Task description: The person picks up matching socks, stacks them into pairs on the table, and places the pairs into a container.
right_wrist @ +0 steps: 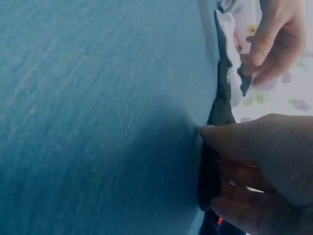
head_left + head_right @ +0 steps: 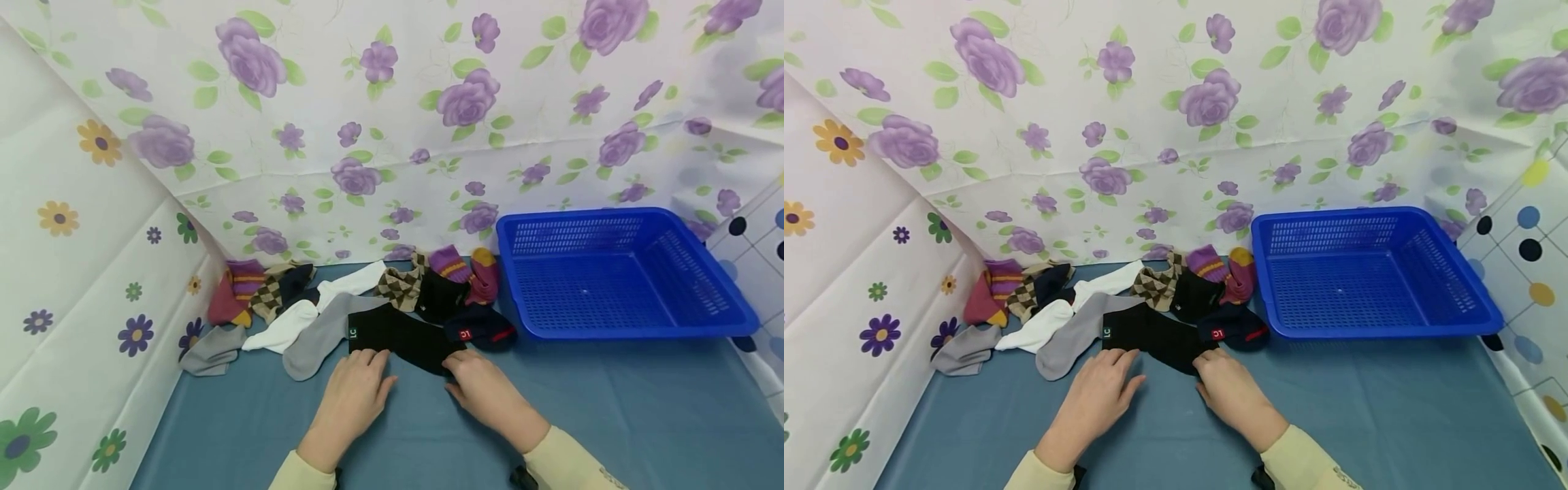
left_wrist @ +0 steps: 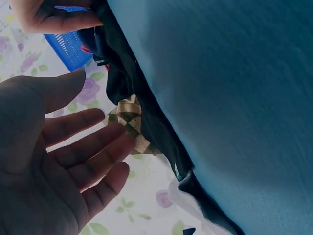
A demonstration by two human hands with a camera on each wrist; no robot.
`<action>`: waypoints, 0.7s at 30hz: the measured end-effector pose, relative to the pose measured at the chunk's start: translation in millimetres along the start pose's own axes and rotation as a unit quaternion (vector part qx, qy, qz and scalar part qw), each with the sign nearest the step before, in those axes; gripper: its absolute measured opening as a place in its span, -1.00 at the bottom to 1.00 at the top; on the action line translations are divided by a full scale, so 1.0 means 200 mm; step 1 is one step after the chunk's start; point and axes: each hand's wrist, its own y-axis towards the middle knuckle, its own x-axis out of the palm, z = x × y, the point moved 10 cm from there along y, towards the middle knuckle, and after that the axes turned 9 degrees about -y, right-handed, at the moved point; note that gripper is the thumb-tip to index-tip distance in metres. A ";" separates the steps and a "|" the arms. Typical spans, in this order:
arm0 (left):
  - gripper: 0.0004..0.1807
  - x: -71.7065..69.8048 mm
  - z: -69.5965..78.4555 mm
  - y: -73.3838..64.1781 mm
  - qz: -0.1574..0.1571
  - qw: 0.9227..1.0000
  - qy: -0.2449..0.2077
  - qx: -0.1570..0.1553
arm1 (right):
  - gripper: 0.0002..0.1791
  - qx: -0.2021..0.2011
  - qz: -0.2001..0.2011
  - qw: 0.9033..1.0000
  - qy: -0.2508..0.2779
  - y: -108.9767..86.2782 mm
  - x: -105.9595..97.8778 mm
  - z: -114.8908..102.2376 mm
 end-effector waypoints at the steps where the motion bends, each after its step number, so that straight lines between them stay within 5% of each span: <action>1: -0.55 0.01 0.00 0.00 -0.006 1.000 -0.002 -0.001 | -0.69 0.002 0.003 1.000 -0.002 0.00 0.00 0.00; 9: -0.52 0.04 -0.01 0.01 -0.039 0.999 -0.009 -0.002 | -0.90 -0.024 0.050 0.998 -0.037 0.00 -0.05 -0.01; 17: 0.21 -0.03 0.05 0.09 -0.002 0.998 -0.064 0.012 | -0.92 -0.036 0.128 0.991 0.026 0.00 -0.30 -0.06; 21: -0.11 -0.06 0.16 0.14 0.007 0.996 -0.073 0.059 | -0.84 -0.060 0.173 0.982 0.052 -0.01 -0.44 -0.12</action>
